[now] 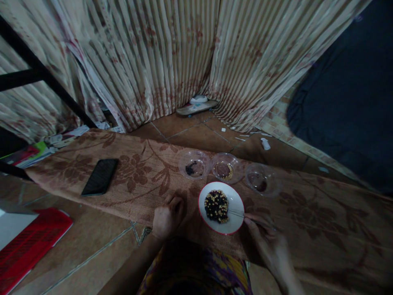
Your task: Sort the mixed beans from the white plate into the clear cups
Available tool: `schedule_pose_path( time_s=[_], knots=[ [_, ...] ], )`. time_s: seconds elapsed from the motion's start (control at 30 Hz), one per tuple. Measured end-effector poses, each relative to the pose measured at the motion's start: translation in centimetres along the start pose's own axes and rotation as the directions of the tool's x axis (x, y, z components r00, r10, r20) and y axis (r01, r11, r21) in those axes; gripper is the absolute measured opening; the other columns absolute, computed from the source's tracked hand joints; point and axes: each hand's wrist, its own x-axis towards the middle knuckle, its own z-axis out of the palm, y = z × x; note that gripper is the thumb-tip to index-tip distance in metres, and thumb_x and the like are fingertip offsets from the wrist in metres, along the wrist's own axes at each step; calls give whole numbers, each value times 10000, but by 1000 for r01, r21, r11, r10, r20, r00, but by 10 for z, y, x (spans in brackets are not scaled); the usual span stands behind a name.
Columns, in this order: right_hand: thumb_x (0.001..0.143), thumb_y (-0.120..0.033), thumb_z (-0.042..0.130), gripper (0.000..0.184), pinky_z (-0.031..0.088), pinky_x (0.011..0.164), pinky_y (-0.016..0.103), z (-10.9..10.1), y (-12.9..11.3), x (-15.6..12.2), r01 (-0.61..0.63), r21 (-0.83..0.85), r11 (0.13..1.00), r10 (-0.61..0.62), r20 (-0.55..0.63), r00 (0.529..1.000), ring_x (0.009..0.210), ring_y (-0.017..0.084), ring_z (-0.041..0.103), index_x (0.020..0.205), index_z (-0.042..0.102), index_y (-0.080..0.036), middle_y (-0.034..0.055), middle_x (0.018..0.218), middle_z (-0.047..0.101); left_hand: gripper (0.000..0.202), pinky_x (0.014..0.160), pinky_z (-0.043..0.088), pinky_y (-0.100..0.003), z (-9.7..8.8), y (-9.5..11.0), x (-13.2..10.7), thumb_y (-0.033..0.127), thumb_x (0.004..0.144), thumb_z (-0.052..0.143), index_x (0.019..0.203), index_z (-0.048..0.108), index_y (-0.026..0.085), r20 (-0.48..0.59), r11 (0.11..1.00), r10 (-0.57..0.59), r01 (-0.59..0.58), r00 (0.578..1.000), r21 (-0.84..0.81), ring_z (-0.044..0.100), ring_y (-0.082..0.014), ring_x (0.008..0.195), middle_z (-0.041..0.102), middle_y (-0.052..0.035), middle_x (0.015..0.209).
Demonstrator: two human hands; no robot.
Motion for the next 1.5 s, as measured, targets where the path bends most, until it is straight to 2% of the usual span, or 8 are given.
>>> schedule_pose_path(
  time_s=[0.4, 0.67, 0.93, 1.2, 1.5],
  knots=[
    [844, -528, 659, 319, 559, 798, 351, 5, 7, 0, 5, -21, 1000, -5, 0, 1000, 966, 246, 684, 872, 781, -235, 87, 983, 737, 229, 629, 437, -221, -1, 2, 0, 312, 995, 468, 947, 677, 231, -9, 1000, 11, -11, 1000, -4, 675, -132, 792, 709, -20, 965],
    [843, -535, 644, 334, 562, 781, 351, 5, 3, 1, 21, -28, 999, -22, -35, 999, 912, 244, 700, 829, 780, -229, 85, 924, 751, 223, 634, 438, -222, 0, 1, -1, 320, 994, 477, 947, 679, 238, -12, 1000, 5, -4, 1000, 1, 678, -135, 805, 708, -14, 960],
    [814, -552, 661, 343, 571, 765, 356, 5, 0, -1, -26, -10, 1000, 25, -62, 998, 896, 247, 706, 814, 787, -233, 88, 921, 757, 220, 626, 439, -215, -1, 1, 0, 308, 989, 480, 937, 683, 240, -11, 1000, 7, -7, 1000, 1, 678, -131, 806, 708, -16, 956],
    [816, -529, 675, 322, 566, 752, 340, 8, 6, -3, -35, 9, 999, 36, -44, 998, 906, 237, 699, 845, 786, -227, 92, 956, 740, 230, 613, 427, -218, -1, 2, -1, 317, 997, 469, 936, 677, 239, -8, 1000, 5, -5, 1000, -13, 670, -129, 778, 704, -12, 942],
    [822, -546, 659, 344, 568, 762, 351, 7, 1, -1, -12, -9, 1000, 11, -49, 999, 919, 248, 699, 827, 792, -229, 97, 948, 751, 245, 638, 440, -219, -1, 2, -1, 326, 1003, 452, 956, 679, 246, 21, 1000, -17, 17, 1000, -2, 683, -132, 808, 705, -11, 984]
  ],
)
